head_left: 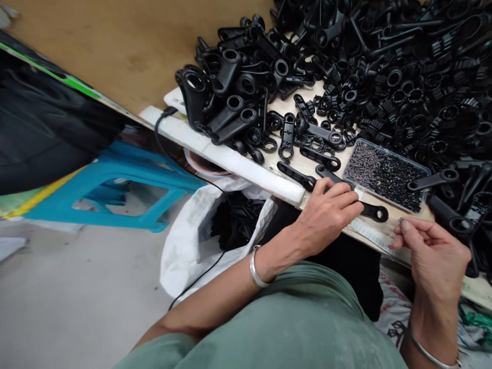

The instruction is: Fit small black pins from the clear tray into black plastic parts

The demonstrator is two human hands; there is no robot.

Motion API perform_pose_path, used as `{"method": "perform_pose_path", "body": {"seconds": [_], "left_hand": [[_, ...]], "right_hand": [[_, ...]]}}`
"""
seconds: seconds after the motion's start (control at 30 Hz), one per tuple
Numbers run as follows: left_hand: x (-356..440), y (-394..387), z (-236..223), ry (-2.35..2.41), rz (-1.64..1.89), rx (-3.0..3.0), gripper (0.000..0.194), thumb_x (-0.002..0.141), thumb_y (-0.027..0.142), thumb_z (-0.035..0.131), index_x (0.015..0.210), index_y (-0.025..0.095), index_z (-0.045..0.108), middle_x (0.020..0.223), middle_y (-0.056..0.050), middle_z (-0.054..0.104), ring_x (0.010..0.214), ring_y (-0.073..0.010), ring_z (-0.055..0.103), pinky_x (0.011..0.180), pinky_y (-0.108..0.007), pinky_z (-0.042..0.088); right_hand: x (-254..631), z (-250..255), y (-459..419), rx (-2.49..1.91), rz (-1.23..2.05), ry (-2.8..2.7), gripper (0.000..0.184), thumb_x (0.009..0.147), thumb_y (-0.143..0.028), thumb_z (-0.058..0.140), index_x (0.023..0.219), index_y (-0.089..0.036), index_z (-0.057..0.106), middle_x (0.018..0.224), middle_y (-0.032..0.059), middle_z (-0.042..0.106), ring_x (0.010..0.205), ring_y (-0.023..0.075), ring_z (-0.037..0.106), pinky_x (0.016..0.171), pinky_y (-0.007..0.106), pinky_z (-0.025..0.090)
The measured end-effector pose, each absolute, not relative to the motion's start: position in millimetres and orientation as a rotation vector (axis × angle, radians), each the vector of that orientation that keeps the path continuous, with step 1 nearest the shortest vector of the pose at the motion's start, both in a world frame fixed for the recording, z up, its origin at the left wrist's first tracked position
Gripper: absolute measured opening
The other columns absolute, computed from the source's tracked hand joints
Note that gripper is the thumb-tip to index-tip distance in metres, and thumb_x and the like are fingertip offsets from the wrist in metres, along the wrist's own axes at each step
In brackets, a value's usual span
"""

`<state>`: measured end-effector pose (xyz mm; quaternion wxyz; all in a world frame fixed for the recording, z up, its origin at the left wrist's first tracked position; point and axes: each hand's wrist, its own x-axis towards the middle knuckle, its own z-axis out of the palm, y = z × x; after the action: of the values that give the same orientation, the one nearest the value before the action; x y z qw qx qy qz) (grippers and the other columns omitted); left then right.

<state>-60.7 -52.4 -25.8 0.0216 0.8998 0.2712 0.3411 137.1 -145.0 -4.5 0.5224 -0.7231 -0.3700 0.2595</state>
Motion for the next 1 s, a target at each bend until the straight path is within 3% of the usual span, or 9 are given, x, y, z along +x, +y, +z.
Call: {"method": "perform_pose_path", "body": {"seconds": [0.4,0.6,0.83,1.0], "left_hand": [[-57.0,-70.3,-20.5,0.715,1.094,2.763,0.029,0.104,0.014,0.036,0.094,0.014,0.064,0.097,-0.006,0.072,0.092,-0.0172,0.058,0.089,-0.032,0.043],[-53.1,-66.8,-27.5,0.739,0.994,2.723,0.016,0.102,0.015,0.046,0.102,0.013,0.062,0.096,-0.004,0.071,0.091,-0.0172,0.060,0.084,-0.033,0.042],[-49.7,-73.3,-21.8,0.659,1.217,2.711,0.021,0.102,0.012,0.042,0.099,0.011,0.063,0.098,-0.008,0.072,0.092,-0.0178,0.061,0.089,-0.033,0.044],[-43.2,-80.6,-24.4,0.639,1.133,2.648,0.026,0.102,0.010,0.039,0.099,0.012,0.064,0.100,-0.008,0.071,0.088,-0.0152,0.062,0.088,-0.029,0.046]], "right_hand": [[143.8,-7.9,-160.0,-1.917,0.601,-0.995,0.022,0.076,-0.036,0.077,0.087,-0.017,0.075,0.055,-0.0012,0.065,0.047,0.0119,0.060,0.052,0.023,0.053],[143.6,-9.2,-160.8,-1.952,0.574,-1.071,0.022,0.079,-0.038,0.074,0.088,-0.018,0.075,0.056,-0.0016,0.065,0.047,0.0107,0.059,0.052,0.021,0.051],[143.7,-3.1,-159.7,-1.922,0.537,-1.032,0.021,0.077,-0.037,0.077,0.087,-0.018,0.075,0.056,-0.0014,0.066,0.048,0.0115,0.060,0.052,0.023,0.054],[143.1,-1.6,-161.5,-1.923,0.544,-1.019,0.021,0.077,-0.037,0.077,0.085,-0.017,0.075,0.056,-0.0007,0.066,0.047,0.0124,0.060,0.050,0.024,0.055]]}}
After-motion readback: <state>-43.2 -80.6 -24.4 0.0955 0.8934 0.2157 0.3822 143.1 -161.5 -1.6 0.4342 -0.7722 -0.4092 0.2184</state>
